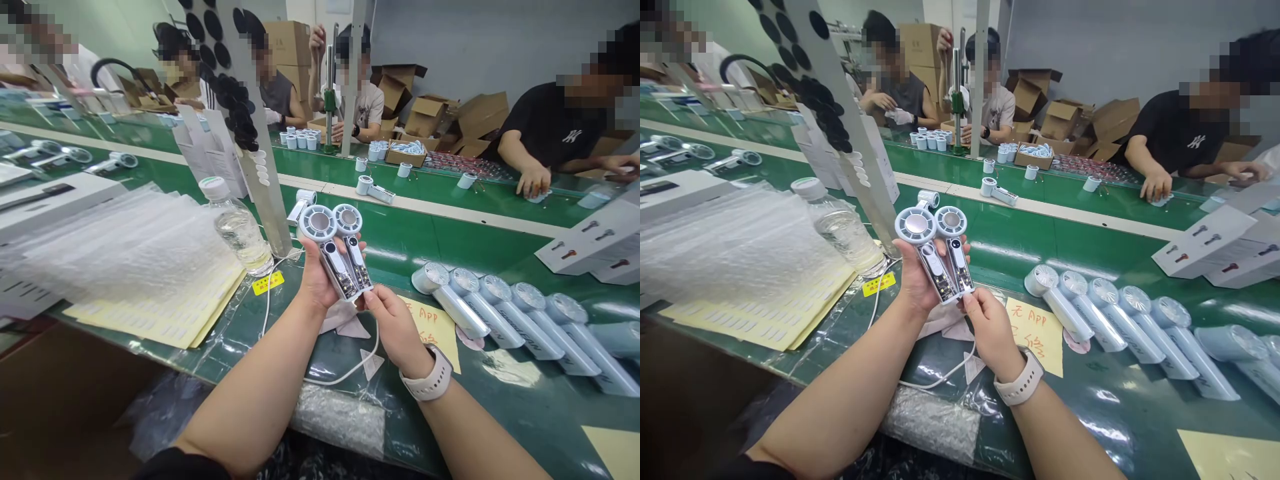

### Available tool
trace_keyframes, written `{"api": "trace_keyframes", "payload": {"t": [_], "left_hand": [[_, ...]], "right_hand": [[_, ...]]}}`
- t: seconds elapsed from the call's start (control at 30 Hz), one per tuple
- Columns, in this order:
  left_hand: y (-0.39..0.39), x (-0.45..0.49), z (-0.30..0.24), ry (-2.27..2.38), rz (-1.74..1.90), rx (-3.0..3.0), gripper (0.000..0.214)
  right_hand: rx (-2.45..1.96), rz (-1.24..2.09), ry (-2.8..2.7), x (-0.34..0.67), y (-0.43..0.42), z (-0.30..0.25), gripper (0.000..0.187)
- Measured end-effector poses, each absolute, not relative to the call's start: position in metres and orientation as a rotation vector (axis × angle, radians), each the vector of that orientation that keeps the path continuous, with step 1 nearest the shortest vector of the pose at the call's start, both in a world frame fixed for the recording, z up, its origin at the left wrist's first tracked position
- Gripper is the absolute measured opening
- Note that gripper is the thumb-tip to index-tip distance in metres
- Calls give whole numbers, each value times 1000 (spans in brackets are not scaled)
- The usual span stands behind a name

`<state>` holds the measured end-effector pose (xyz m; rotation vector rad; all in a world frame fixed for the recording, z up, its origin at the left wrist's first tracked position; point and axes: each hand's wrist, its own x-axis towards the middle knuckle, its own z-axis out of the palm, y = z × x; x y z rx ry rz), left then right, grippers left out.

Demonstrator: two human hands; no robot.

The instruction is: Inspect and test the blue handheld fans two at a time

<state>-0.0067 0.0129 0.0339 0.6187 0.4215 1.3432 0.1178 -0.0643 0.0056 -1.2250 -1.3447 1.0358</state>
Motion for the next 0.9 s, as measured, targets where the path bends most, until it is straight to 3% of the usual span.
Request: {"api": "trace_keyframes", "payload": {"t": [0.17, 0.23, 0.33, 0.5, 0.67, 0.73, 0.9], "left_hand": [[21, -9, 32, 505, 1481, 425, 65], [21, -8, 31, 501, 1462, 421, 66], [19, -7, 31, 481, 1404, 468, 67], [14, -1, 31, 486, 1280, 524, 69], [-6, 16, 24, 475, 893, 669, 70], [-16, 20, 20, 478, 714, 750, 72], [-23, 19, 15, 368, 576, 809, 73]], "right_hand": [[-1418, 523, -1641, 116, -61, -5, 9], [-1423, 452, -1795, 109, -61, -13, 27], [-1347, 504, -1928, 107, -58, -18, 19], [-1362, 459, -1400, 149, -44, -3, 17], [-1129, 670, -994, 181, -38, 14, 15], [-1059, 807, -957, 181, -39, 20, 22], [-996, 1204, -944, 178, -44, 30, 75]]}}
